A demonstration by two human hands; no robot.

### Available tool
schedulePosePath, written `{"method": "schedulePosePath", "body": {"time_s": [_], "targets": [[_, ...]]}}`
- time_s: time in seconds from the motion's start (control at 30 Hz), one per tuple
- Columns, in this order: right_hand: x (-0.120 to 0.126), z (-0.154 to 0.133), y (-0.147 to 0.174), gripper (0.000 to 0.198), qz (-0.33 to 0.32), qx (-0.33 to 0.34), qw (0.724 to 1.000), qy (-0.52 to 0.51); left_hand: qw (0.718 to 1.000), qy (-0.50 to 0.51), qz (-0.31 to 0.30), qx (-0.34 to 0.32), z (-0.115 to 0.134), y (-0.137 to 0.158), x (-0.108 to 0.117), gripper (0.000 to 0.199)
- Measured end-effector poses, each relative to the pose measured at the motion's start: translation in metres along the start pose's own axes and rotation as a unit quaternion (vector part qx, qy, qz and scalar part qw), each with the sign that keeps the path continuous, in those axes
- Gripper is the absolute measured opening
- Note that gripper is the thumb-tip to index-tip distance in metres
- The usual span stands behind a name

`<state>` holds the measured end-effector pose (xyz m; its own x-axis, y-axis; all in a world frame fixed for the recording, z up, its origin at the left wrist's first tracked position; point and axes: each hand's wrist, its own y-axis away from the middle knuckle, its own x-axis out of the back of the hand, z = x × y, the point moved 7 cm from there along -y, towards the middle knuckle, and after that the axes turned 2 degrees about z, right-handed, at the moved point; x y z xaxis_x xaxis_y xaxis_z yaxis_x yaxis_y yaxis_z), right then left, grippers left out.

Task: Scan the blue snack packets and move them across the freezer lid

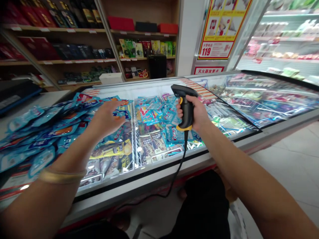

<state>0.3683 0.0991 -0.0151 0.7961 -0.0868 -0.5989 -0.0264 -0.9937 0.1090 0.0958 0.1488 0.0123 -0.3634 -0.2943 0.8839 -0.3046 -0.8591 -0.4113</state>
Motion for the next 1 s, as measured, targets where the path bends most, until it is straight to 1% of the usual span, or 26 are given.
{"method": "schedulePosePath", "body": {"time_s": [0.1,0.2,0.3,0.4,0.47,0.63,0.67,0.73,0.8,0.83,0.9,0.97,1.0], "targets": [[-0.036,0.033,-0.008,0.019,-0.047,-0.041,0.998,0.019,0.998,-0.051,-0.026,0.020,-0.027,0.004,0.002,0.056],[-0.063,0.067,-0.012,0.017,-0.074,-0.093,0.992,0.030,0.993,-0.094,-0.069,0.023,-0.038,0.009,-0.008,0.064],[-0.076,0.092,-0.011,0.017,-0.086,-0.142,0.985,0.043,0.988,-0.116,-0.101,0.025,-0.041,0.014,-0.018,0.068],[-0.076,0.107,-0.007,0.017,-0.088,-0.177,0.979,0.052,0.986,-0.125,-0.105,0.031,-0.042,0.017,-0.020,0.061],[-0.074,0.111,-0.004,0.018,-0.095,-0.187,0.976,0.050,0.987,-0.121,-0.099,0.028,-0.040,0.020,-0.018,0.056],[-0.072,0.112,0.000,0.021,-0.123,-0.179,0.975,0.047,0.991,-0.103,-0.083,0.024,-0.034,0.023,-0.010,0.048],[-0.072,0.111,0.001,0.021,-0.126,-0.177,0.975,0.048,0.992,-0.099,-0.071,0.023,-0.032,0.022,-0.007,0.045],[-0.072,0.110,0.002,0.022,-0.125,-0.173,0.976,0.051,0.996,-0.082,-0.027,0.037,-0.029,0.021,0.002,0.041],[-0.072,0.107,0.002,0.022,-0.122,-0.166,0.977,0.052,0.996,-0.046,0.021,0.076,-0.029,0.021,0.012,0.039],[-0.072,0.105,0.003,0.022,-0.122,-0.161,0.978,0.053,0.994,-0.017,0.034,0.100,-0.030,0.022,0.014,0.039],[-0.073,0.102,0.004,0.021,-0.128,-0.153,0.978,0.055,0.988,0.057,0.027,0.144,-0.032,0.024,0.013,0.038],[-0.073,0.100,0.005,0.021,-0.133,-0.150,0.978,0.055,0.979,0.121,0.000,0.165,-0.032,0.026,0.006,0.033],[-0.074,0.100,0.005,0.021,-0.135,-0.150,0.978,0.054,0.976,0.138,-0.011,0.168,-0.031,0.026,0.003,0.031]]}}
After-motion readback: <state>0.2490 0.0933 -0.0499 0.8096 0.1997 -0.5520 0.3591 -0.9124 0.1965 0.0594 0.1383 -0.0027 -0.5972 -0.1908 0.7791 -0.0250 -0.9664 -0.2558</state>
